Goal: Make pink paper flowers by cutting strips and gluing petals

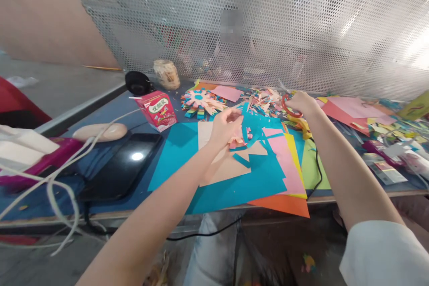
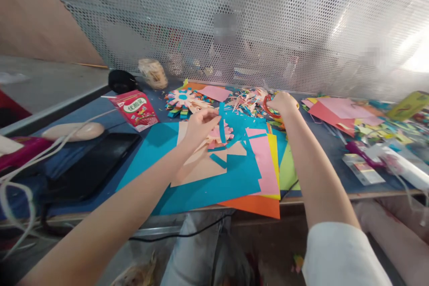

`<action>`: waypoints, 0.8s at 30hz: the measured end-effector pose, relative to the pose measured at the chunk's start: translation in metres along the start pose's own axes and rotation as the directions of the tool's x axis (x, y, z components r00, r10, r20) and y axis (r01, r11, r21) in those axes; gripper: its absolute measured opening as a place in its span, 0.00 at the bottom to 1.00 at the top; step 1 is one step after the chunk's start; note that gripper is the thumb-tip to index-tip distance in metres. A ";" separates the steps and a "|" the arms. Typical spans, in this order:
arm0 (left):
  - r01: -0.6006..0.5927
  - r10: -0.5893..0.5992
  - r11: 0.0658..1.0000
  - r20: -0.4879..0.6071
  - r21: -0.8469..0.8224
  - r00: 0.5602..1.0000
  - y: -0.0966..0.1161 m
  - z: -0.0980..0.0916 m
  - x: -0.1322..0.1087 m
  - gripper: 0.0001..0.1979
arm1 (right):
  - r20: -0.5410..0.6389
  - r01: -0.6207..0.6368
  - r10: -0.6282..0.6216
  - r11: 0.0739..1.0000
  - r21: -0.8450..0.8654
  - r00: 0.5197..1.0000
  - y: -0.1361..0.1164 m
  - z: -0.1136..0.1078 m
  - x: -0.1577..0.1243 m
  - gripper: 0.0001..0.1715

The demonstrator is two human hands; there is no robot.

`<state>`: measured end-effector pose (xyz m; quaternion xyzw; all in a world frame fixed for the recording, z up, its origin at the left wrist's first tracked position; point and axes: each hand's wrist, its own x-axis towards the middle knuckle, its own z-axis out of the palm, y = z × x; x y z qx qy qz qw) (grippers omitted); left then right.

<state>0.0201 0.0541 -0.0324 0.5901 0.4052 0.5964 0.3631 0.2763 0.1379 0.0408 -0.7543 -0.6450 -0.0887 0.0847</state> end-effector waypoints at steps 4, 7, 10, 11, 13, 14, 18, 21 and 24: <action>-0.026 0.027 0.998 -0.028 0.054 0.999 0.000 -0.002 0.002 0.05 | -0.223 -0.034 -0.002 0.986 -0.160 0.975 -0.011 -0.003 -0.020 0.43; -0.049 0.053 0.998 -0.074 0.047 0.996 0.001 -0.004 0.002 0.06 | -0.257 -0.008 -0.023 0.993 -0.120 0.966 -0.018 -0.008 -0.027 0.42; -0.074 0.076 0.997 -0.074 0.032 0.994 0.001 -0.005 0.004 0.08 | -0.160 0.007 0.007 0.996 0.087 0.987 -0.022 -0.011 -0.035 0.36; -0.080 0.081 0.997 -0.062 0.024 0.995 0.001 -0.005 0.004 0.09 | -0.104 0.024 -0.007 0.986 0.166 0.995 -0.023 -0.011 -0.040 0.34; -0.077 0.077 0.997 -0.054 -0.003 0.996 -0.001 -0.005 0.006 0.11 | -0.045 0.063 -0.054 0.970 0.236 0.997 -0.024 -0.008 -0.050 0.32; -0.069 0.067 0.997 -0.061 -0.019 0.996 -0.002 -0.005 0.007 0.12 | -0.060 0.075 -0.064 0.975 0.210 0.996 -0.025 -0.005 -0.055 0.32; 0.043 -0.062 0.987 -0.118 -0.156 0.991 -0.009 -0.006 0.011 0.11 | -0.117 -0.003 0.018 0.991 0.132 0.993 -0.021 0.007 -0.061 0.37; 0.116 -0.156 0.956 -0.133 -0.271 0.979 -0.011 -0.006 0.013 0.10 | -0.038 -0.082 0.105 0.921 0.380 0.994 -0.017 0.012 -0.055 0.41; 0.132 -0.177 0.946 -0.129 -0.297 0.976 -0.014 -0.004 0.014 0.10 | -0.018 -0.052 0.066 0.903 0.427 0.998 -0.015 0.011 -0.044 0.44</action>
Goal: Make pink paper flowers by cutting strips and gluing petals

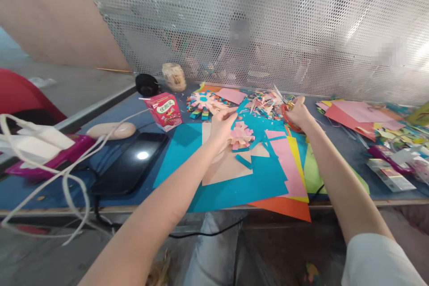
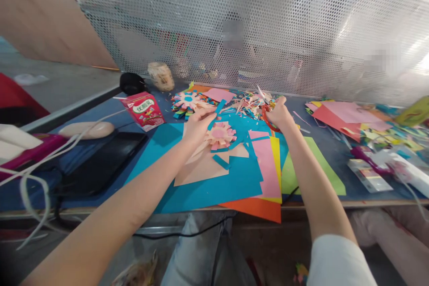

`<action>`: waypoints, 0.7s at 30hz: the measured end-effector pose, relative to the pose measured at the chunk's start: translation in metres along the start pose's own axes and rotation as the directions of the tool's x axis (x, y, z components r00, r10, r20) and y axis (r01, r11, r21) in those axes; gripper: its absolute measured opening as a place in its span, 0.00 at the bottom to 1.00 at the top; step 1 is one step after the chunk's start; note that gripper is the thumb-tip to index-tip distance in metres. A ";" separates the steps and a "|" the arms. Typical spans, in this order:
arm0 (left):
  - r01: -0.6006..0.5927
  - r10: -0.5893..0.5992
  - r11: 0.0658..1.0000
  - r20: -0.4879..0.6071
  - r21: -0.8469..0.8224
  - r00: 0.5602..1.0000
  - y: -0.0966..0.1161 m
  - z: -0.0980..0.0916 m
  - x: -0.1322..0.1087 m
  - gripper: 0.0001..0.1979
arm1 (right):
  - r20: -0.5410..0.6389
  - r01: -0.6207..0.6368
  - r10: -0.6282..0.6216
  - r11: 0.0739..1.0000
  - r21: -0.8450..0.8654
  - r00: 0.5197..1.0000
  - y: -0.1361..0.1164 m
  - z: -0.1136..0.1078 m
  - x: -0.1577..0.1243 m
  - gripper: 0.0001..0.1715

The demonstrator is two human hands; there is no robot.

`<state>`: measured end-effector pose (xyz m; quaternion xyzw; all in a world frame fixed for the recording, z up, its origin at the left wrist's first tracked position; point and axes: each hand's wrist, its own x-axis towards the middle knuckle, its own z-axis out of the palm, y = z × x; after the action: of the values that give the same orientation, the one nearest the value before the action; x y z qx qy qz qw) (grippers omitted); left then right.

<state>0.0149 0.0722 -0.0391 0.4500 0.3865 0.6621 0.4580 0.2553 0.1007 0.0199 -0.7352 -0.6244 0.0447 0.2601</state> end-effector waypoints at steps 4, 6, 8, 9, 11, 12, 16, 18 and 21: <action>0.010 -0.012 0.999 0.027 0.048 1.000 -0.005 0.001 0.001 0.10 | 0.068 0.090 -0.088 0.996 -0.017 0.994 -0.005 -0.003 0.025 0.42; -0.005 0.004 0.999 0.018 0.053 1.000 -0.006 0.000 0.001 0.10 | 0.063 0.047 -0.052 0.996 0.079 0.997 -0.009 -0.004 0.038 0.44; -0.007 0.006 0.999 0.020 0.046 1.000 -0.006 0.000 0.001 0.11 | 0.048 0.046 -0.052 0.992 0.120 0.997 -0.013 -0.004 0.050 0.39; -0.001 0.000 0.999 0.024 0.044 1.000 -0.005 0.000 0.000 0.11 | 0.045 0.076 -0.082 0.991 0.109 0.996 -0.016 -0.005 0.055 0.35; 0.015 -0.017 0.999 0.037 0.050 0.999 -0.003 0.000 -0.001 0.10 | 0.032 0.143 -0.145 0.987 0.071 0.989 -0.021 -0.005 0.061 0.30; 0.019 -0.021 0.998 0.042 0.058 0.999 -0.002 0.000 -0.001 0.10 | 0.029 0.146 -0.148 0.987 0.065 0.989 -0.023 -0.005 0.063 0.30; 0.015 -0.017 0.997 0.026 0.079 1.000 0.001 0.001 -0.004 0.10 | 0.025 -0.006 0.004 0.996 0.086 1.000 -0.022 -0.005 0.066 0.38; 0.020 -0.020 0.997 0.005 0.074 1.000 0.001 0.002 -0.005 0.10 | 0.005 -0.021 0.021 0.995 0.102 1.000 -0.016 -0.004 0.068 0.39; 0.034 -0.035 0.998 0.013 0.056 0.999 0.000 0.002 -0.006 0.11 | 0.019 0.085 -0.091 0.972 0.219 0.996 -0.006 -0.005 0.072 0.37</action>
<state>0.0176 0.0666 -0.0397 0.4605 0.4096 0.6397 0.4593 0.2676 0.1674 0.0459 -0.6732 -0.6512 0.1119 0.3318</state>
